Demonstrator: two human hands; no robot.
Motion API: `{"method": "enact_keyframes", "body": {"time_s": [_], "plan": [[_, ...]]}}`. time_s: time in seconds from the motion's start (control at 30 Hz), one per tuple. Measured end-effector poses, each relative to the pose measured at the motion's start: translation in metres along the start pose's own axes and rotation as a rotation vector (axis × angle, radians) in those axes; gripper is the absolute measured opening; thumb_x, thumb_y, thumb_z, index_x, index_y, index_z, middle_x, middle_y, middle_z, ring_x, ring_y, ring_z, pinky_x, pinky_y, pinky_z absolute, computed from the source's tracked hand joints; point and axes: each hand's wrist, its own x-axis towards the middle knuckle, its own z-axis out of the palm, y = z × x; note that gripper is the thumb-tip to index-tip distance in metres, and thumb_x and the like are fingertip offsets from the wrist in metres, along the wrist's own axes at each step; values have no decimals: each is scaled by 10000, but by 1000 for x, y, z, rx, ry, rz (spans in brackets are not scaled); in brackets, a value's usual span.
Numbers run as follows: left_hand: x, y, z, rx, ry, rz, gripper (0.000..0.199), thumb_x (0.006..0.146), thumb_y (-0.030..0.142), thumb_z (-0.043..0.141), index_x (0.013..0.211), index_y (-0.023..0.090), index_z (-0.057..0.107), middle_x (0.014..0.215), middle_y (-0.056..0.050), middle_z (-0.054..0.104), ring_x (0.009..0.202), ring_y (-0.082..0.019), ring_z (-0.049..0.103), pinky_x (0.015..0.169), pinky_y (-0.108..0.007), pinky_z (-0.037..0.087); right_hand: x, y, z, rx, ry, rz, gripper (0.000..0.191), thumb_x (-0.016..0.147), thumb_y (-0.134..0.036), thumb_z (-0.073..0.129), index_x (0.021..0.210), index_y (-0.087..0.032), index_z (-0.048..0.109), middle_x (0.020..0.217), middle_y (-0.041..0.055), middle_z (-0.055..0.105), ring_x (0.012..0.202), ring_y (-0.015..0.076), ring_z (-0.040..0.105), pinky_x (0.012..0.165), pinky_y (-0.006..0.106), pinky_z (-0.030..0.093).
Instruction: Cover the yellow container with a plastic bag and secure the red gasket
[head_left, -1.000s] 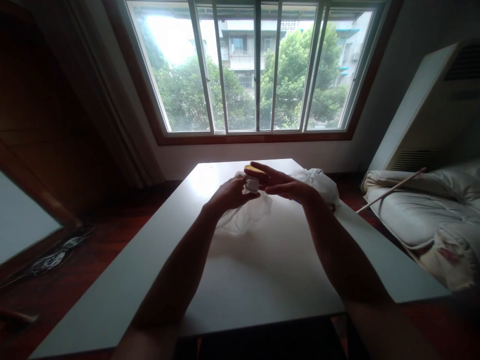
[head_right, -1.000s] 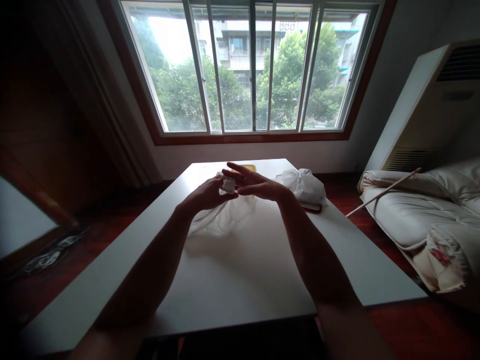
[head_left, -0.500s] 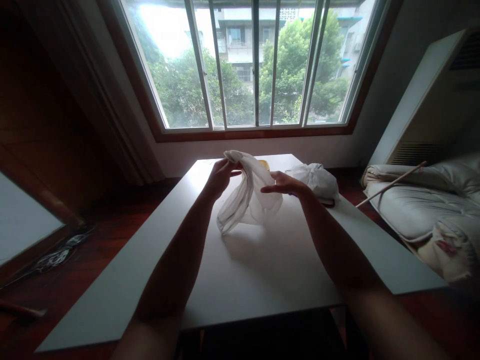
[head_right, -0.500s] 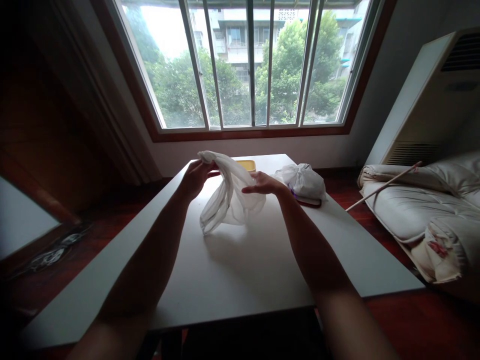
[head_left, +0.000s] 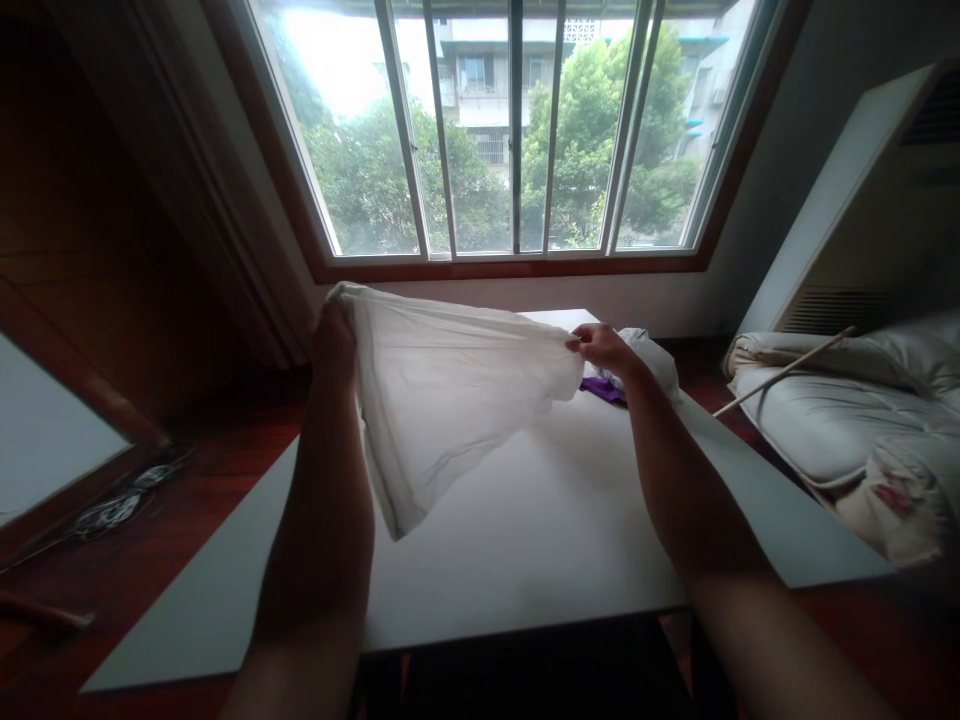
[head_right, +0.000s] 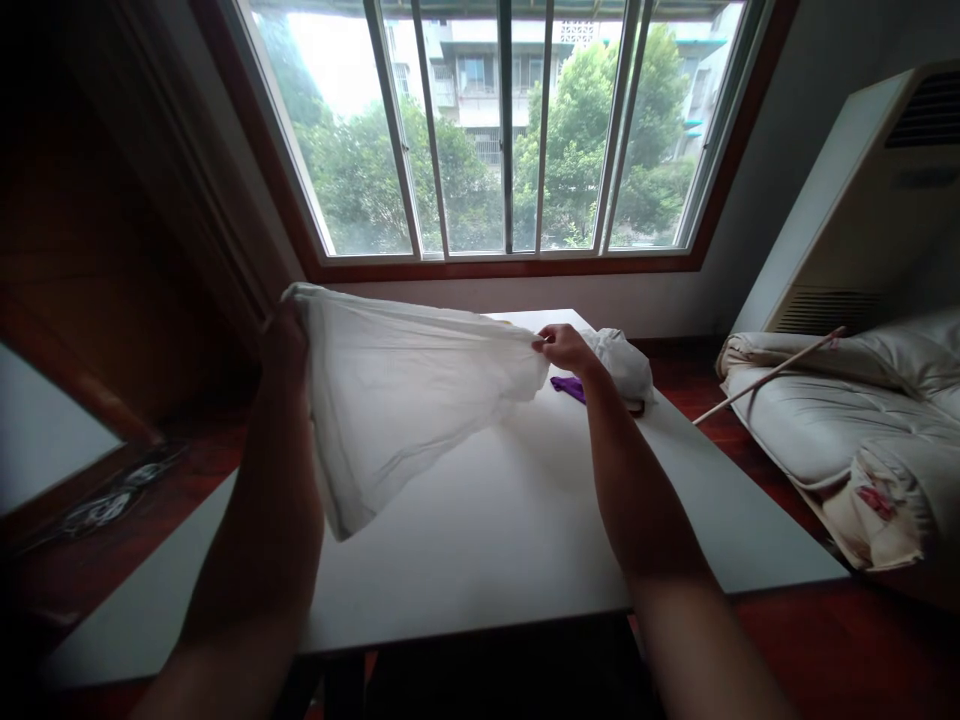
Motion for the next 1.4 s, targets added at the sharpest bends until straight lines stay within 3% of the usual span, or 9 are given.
{"method": "enact_keyframes", "body": {"time_s": [0.1,0.27,0.4,0.53,0.6,0.7,0.9,1.13,1.4], "plan": [[7,-23,4,187,-69,85,294,924,388,507,741,165,562,562,49,402,579,-97,394,538,-230,311,8,9,-3,-93,253,99,166,838,-238,587,904,-145,707,872,108,736,756,213,648,727,303,507],[24,-50,12,637,-440,-47,245,761,411,692,830,175,705,768,-58,699,676,-203,631,628,-282,453,9,4,-8,-152,459,63,234,877,-231,510,998,-152,694,949,136,741,873,256,669,869,355,509],[12,-36,23,680,-476,104,428,807,465,677,1127,181,700,1137,-142,729,995,-280,690,843,-338,519,1,-12,-1,-23,234,-97,219,877,-240,525,1002,-177,694,871,87,737,795,229,664,808,343,529],[-34,0,53,297,-660,505,651,870,585,606,1395,204,555,1427,-146,592,1190,-287,637,969,-393,512,-9,-28,16,199,-100,-323,120,840,-274,623,885,-199,705,885,55,737,818,200,665,787,317,540],[-60,17,71,198,-736,618,718,851,589,647,1446,212,510,1438,-148,584,1269,-303,591,1021,-426,487,-13,-35,23,248,-188,-413,120,819,-312,671,849,-203,711,899,49,738,847,199,668,804,321,540],[-86,33,90,88,-840,664,557,856,520,676,1322,218,628,1149,-111,740,1026,-264,701,884,-372,533,-17,-42,28,256,-245,-486,178,811,-374,698,861,-205,718,857,41,731,808,198,657,780,330,536],[-84,34,97,97,-597,608,329,919,409,560,779,162,727,662,-46,671,594,-163,564,615,-297,422,-12,-39,31,180,-53,-402,170,855,-345,639,852,-184,692,840,62,713,782,200,642,742,314,524],[-60,25,88,112,-387,451,293,923,357,507,815,167,701,673,-32,647,635,-166,531,616,-286,385,-4,-24,32,-82,106,-363,134,837,-171,594,901,-166,711,914,95,701,803,202,625,807,323,504],[-59,26,88,46,-396,364,273,927,327,493,886,163,707,667,-19,628,620,-159,528,625,-284,386,1,-17,29,18,166,-201,100,820,-147,557,885,-176,628,874,85,700,828,211,643,807,318,504]]}}
